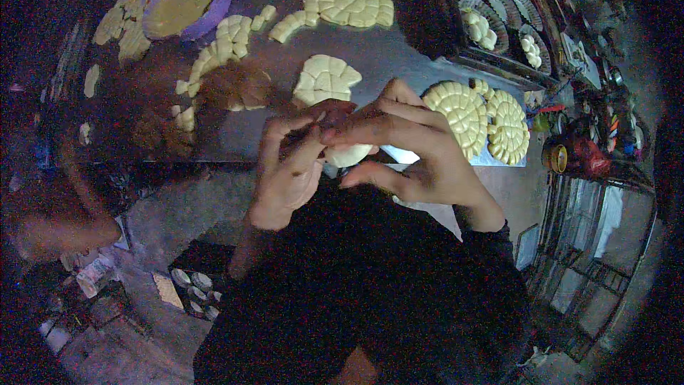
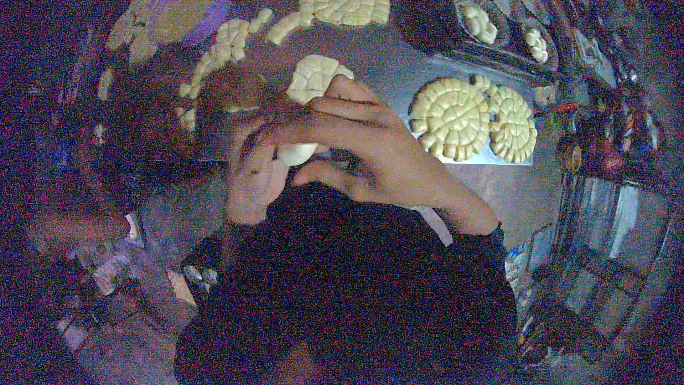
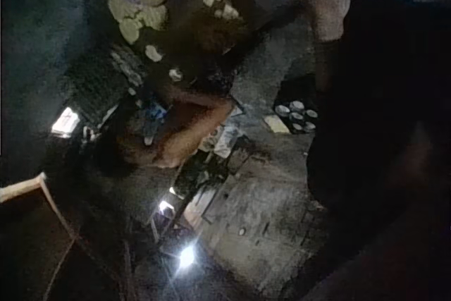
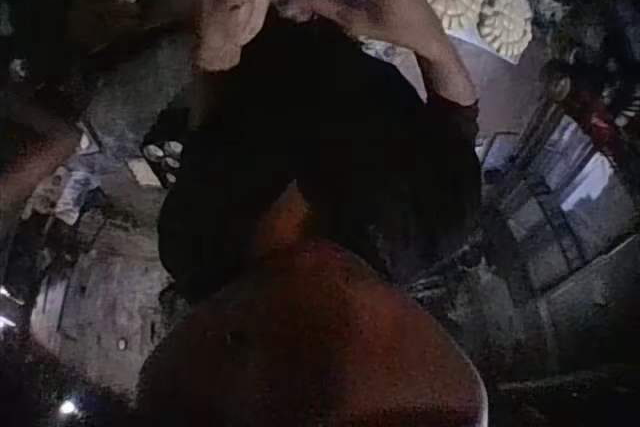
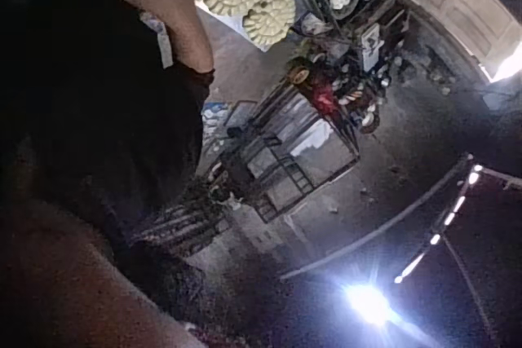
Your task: The person rolls small balls of dough by hand, places them into paper liners on a baking tray, and arranges larger segmented dough circles on another tray.
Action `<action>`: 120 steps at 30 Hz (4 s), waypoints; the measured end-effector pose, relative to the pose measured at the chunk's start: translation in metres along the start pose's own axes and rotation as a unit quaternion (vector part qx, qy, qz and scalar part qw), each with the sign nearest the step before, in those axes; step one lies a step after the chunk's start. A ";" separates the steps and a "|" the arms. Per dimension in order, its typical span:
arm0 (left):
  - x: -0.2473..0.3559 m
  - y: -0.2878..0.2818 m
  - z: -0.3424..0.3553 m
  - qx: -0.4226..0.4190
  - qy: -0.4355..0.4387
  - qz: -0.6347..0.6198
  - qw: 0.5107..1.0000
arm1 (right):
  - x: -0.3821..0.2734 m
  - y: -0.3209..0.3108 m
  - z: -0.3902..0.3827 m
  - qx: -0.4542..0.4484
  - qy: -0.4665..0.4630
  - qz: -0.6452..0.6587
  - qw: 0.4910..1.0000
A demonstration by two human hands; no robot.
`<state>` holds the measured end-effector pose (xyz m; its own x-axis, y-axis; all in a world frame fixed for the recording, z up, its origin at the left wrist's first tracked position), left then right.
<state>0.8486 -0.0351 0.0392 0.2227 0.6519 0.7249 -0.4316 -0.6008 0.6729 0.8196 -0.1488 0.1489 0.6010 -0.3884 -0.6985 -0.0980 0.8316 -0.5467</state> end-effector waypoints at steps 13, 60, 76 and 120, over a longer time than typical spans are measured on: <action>-0.036 -0.173 -0.018 0.106 -0.014 0.300 0.948 | 0.136 0.162 -0.033 0.226 0.415 0.414 0.778; 0.042 -0.223 0.026 0.336 0.149 0.113 0.923 | 0.139 0.198 0.196 -0.156 0.260 0.353 0.885; 0.076 -0.257 0.048 0.298 0.066 0.007 0.952 | 0.201 0.202 0.283 -0.167 0.144 -0.006 0.975; -0.003 0.030 -0.024 0.008 0.086 0.299 0.950 | 0.027 -0.012 -0.036 0.060 0.049 0.104 0.992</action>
<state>0.8141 -0.0437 0.0539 -0.2060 0.2567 0.9443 -0.4225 -0.8937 0.1508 0.8078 -0.1840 0.1204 0.4979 -0.2348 -0.8348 -0.1129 0.9369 -0.3309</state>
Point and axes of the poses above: each hand's wrist, its own z-axis towards the middle knuckle, its own y-axis out of the palm, x = y × z, the point moved 8 cm from there along z, towards the middle knuckle, and after that the axes turned 2 degrees about -x, right-handed, at the moved point
